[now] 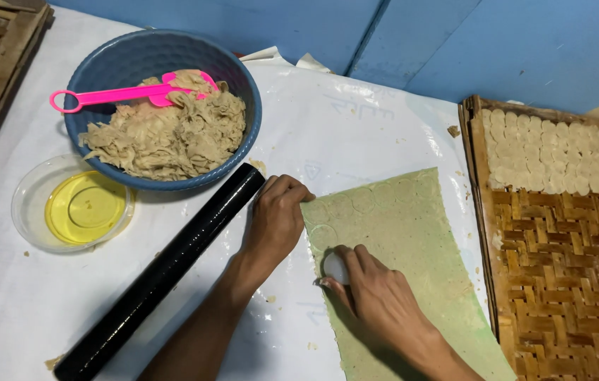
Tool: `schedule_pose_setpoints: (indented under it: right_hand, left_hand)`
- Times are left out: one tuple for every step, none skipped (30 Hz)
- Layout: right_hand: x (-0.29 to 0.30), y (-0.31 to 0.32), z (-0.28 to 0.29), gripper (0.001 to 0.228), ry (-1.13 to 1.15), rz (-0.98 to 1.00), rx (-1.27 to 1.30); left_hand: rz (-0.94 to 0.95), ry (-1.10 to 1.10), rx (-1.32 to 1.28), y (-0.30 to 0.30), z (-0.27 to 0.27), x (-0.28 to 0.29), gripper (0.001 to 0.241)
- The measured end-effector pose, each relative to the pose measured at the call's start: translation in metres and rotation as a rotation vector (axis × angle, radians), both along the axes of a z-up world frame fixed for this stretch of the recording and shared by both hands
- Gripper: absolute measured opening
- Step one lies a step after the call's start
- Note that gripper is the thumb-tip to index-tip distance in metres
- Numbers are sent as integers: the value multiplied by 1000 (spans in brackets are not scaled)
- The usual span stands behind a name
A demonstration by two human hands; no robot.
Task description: Using a small circular cutter to shape pieces from a flat sheet of green dough.
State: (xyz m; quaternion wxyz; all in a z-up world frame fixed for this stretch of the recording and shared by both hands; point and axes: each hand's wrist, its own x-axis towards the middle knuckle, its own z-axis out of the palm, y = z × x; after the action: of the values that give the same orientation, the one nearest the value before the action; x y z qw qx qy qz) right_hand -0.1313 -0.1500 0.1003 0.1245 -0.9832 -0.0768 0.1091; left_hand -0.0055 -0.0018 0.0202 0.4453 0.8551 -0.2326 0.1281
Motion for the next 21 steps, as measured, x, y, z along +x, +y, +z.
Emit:
schedule_pose_setpoints:
  right_hand:
    - [0, 0, -3, 56, 3, 3, 0]
    - [-1, 1, -5, 56, -40, 11, 2]
    - [-1, 2, -8, 55, -84, 20, 4]
    - [1, 4, -9, 55, -83, 22, 5]
    - [2, 5, -11, 53, -95, 35, -40]
    - [3, 7, -13, 52, -104, 50, -85]
    - [4, 6, -24, 52, -100, 53, -84]
    - [4, 5, -35, 51, -191, 51, -188]
    - [3, 5, -45, 51, -282, 49, -292]
    - [3, 3, -43, 51, -282, 48, -294]
    - [2, 2, -41, 52, -258, 86, -255]
    - [3, 1, -39, 53, -237, 129, -215]
    - [6, 1, -30, 53, -239, 131, -216]
    - [8, 1, -23, 51, -177, 137, -176]
    - [9, 1, -14, 49, -115, 142, -134]
    - [6, 2, -22, 49, -119, 134, -136]
    - [4, 3, -30, 51, -200, 106, -185]
    - [2, 4, -38, 53, -281, 83, -233]
    - [2, 2, -34, 53, -284, 79, -235]
    - [3, 1, -29, 51, -184, 71, -164]
    - [4, 0, -24, 50, -84, 64, -92]
  left_hand:
    - [3, 3, 0, 0, 1, 0, 25]
    - [0, 6, 5, 1, 1, -1, 24]
    - [-4, 10, 11, 1, 2, -1, 24]
    - [-2, 10, 12, 1, 2, -1, 24]
    - [-1, 6, 7, 2, 2, -1, 23]
    - [1, 5, 2, 2, 1, -2, 23]
    - [4, 9, 3, 2, 1, -1, 23]
    - [3, -2, -4, 2, 0, -1, 23]
    - [1, -13, -12, 1, 0, -1, 23]
    - [0, -13, -13, 1, 0, -1, 23]
    - [-3, -5, -10, 1, 1, -2, 24]
    - [-2, 1, -7, 2, 1, -1, 24]
    - [1, -1, -9, 2, 1, 0, 24]
    - [0, -6, -7, 2, 0, -1, 24]
    - [-1, -10, -4, 1, 0, -1, 24]
    - [-9, -14, -6, 1, 0, -1, 24]
    - [-5, -2, -6, 1, 1, -1, 25]
    - [2, 11, -6, 1, 1, -2, 26]
    - [-1, 8, -7, 1, 1, -3, 26]
    - [1, -6, -16, 1, 2, -3, 26]
    - [2, -20, -24, 2, 3, -4, 26]
